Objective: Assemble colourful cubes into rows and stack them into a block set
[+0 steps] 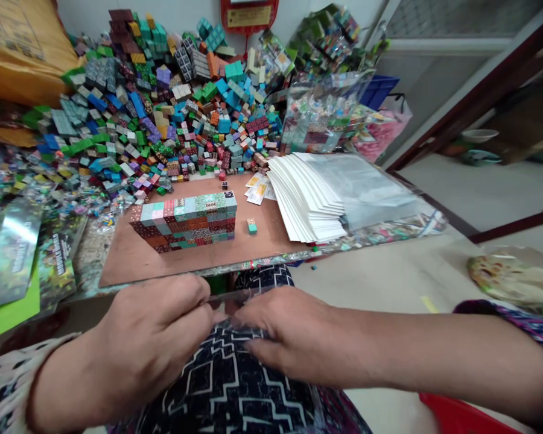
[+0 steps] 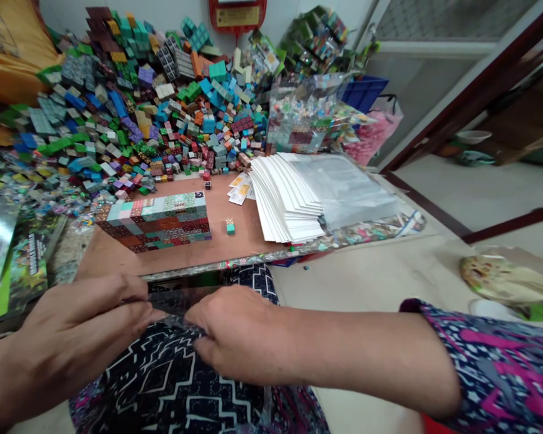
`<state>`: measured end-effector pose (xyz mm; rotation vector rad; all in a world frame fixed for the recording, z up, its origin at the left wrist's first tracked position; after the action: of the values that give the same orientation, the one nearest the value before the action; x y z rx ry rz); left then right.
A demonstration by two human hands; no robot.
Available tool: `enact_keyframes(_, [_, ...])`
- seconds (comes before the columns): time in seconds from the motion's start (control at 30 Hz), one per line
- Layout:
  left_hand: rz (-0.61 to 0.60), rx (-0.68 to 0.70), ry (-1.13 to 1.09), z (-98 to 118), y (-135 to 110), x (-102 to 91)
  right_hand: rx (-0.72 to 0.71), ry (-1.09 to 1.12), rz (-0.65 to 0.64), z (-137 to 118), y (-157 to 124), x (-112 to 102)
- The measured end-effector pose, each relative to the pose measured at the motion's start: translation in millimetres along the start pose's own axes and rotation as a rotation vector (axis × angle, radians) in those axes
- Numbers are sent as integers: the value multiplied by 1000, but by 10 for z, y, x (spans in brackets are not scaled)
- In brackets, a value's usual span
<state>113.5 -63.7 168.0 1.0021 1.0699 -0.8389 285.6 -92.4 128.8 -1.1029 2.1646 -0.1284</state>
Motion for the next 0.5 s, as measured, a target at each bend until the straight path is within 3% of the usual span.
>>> enact_keyframes(0.1, [57,19,38,19,-2,-22,51,-133,-39,1,42,-23])
enact_keyframes(0.3, [170,18,154,-8,-54,-82,13,-274,-185,-90,87,-132])
enact_keyframes(0.4, [140,111,278,22,-108,-105,61,-360,-228,-108,102,-196])
enact_keyframes(0.5, [20,275,382,125,-148,-72,173,-450,-259,-144,109,-239])
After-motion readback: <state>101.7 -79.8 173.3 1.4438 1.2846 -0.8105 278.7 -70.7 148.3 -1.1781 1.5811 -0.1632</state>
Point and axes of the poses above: each hand's wrist, its own y-axis towards the middle knuckle, its own x-axis out of the palm, z = x × y, the point moved 3 cm from there along y, towards the middle knuckle, and after that the axes turned 2 degrees about -z, right-handed, at the moved point
